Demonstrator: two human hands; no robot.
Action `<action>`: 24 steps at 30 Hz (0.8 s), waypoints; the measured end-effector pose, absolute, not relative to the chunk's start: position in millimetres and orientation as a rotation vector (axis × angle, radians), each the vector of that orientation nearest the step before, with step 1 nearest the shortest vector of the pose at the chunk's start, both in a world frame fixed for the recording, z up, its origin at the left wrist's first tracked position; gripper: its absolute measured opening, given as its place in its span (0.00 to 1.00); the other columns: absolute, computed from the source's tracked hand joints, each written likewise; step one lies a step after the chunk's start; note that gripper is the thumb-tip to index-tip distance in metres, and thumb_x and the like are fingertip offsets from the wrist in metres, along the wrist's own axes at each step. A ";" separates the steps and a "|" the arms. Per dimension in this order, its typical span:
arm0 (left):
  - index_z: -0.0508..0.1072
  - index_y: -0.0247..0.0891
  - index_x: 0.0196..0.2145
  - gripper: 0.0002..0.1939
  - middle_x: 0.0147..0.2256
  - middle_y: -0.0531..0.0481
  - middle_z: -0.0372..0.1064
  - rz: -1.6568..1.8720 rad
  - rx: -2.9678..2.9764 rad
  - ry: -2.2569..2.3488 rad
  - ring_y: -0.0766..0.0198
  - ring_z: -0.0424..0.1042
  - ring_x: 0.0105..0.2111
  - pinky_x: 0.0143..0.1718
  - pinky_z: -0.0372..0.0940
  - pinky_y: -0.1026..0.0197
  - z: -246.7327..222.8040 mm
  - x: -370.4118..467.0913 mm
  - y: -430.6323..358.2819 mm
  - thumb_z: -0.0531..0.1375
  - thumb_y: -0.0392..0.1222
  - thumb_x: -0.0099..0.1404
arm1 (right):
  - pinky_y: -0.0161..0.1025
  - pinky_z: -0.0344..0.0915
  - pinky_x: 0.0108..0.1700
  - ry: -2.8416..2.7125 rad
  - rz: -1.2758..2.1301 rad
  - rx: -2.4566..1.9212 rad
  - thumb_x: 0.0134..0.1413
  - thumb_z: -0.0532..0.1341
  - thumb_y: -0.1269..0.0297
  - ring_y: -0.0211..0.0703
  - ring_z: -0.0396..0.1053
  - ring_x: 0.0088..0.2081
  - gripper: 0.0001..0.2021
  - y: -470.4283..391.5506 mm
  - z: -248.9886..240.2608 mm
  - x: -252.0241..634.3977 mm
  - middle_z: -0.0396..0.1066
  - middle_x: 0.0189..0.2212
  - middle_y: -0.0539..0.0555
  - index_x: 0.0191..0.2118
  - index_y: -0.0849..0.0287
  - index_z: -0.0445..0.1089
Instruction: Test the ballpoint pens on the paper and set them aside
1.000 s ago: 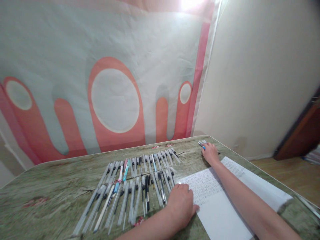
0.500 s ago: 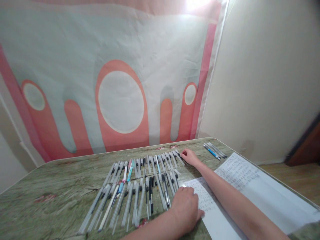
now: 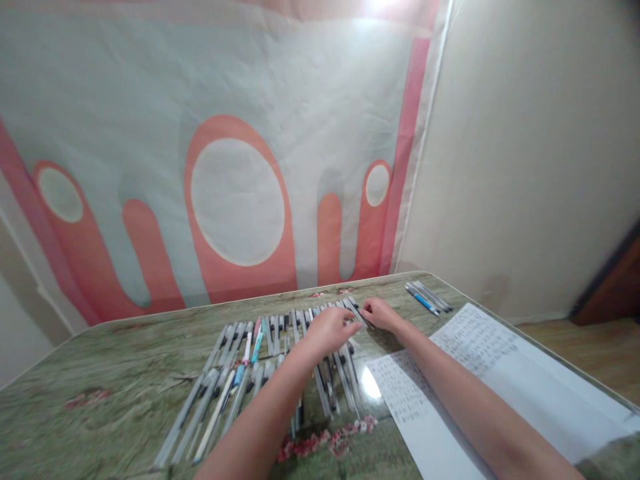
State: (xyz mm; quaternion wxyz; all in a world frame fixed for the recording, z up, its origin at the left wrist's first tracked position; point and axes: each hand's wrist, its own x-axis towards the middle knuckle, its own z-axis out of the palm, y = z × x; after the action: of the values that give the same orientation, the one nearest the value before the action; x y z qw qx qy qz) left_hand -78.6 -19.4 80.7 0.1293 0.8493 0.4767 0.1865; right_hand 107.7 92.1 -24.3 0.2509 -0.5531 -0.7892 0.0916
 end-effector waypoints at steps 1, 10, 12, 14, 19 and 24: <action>0.73 0.38 0.38 0.20 0.36 0.47 0.71 0.605 2.431 1.402 0.60 0.68 0.36 0.37 0.60 0.63 82.0 -82.3 -11.2 0.49 0.52 0.59 | 0.31 0.52 0.28 -2.153 0.253 -1.509 0.46 0.56 0.62 0.36 0.63 0.26 0.10 91.7 -23.5 107.8 0.70 0.23 0.53 0.24 0.62 0.69; 0.74 0.36 0.36 0.20 0.34 0.47 0.72 0.610 2.257 1.499 0.61 0.68 0.34 0.35 0.59 0.64 62.0 -101.4 14.4 0.51 0.52 0.57 | 0.30 0.51 0.26 -2.193 0.268 -1.561 0.44 0.57 0.64 0.36 0.64 0.25 0.07 88.5 -19.3 106.9 0.71 0.22 0.52 0.24 0.61 0.69; 0.74 0.36 0.35 0.19 0.33 0.47 0.72 0.568 2.240 1.522 0.61 0.68 0.34 0.34 0.59 0.64 58.9 -102.2 13.7 0.52 0.51 0.56 | 0.30 0.51 0.25 -2.199 0.271 -1.593 0.43 0.57 0.65 0.36 0.64 0.25 0.07 89.2 -19.6 107.1 0.71 0.22 0.52 0.23 0.61 0.69; 0.74 0.35 0.34 0.18 0.32 0.48 0.72 0.551 2.225 1.535 0.61 0.67 0.34 0.35 0.58 0.64 58.2 -103.0 12.9 0.52 0.50 0.56 | 0.30 0.50 0.25 -2.209 0.272 -1.623 0.43 0.57 0.65 0.36 0.64 0.24 0.07 90.0 -20.1 107.7 0.71 0.20 0.52 0.21 0.61 0.69; 0.74 0.35 0.36 0.18 0.32 0.48 0.72 0.538 2.191 1.562 0.62 0.67 0.33 0.36 0.58 0.65 60.3 -107.4 11.2 0.52 0.50 0.56 | 0.32 0.47 0.23 -2.232 0.265 -1.674 0.42 0.56 0.64 0.36 0.61 0.20 0.11 90.6 -21.4 109.0 0.68 0.16 0.53 0.15 0.60 0.67; 0.74 0.35 0.37 0.20 0.33 0.48 0.72 0.578 2.196 1.522 0.62 0.67 0.33 0.35 0.59 0.64 60.3 -111.9 11.2 0.51 0.51 0.57 | 0.32 0.45 0.23 -2.198 0.247 -1.699 0.41 0.56 0.64 0.35 0.59 0.19 0.12 89.9 -20.1 110.1 0.66 0.14 0.52 0.14 0.61 0.67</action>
State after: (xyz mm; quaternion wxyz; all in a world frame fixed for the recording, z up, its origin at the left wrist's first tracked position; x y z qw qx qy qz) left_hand -111.9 11.2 60.3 0.2024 0.7866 0.5453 0.2072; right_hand 110.1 89.9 -20.1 0.1754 -0.5998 -0.7758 0.0872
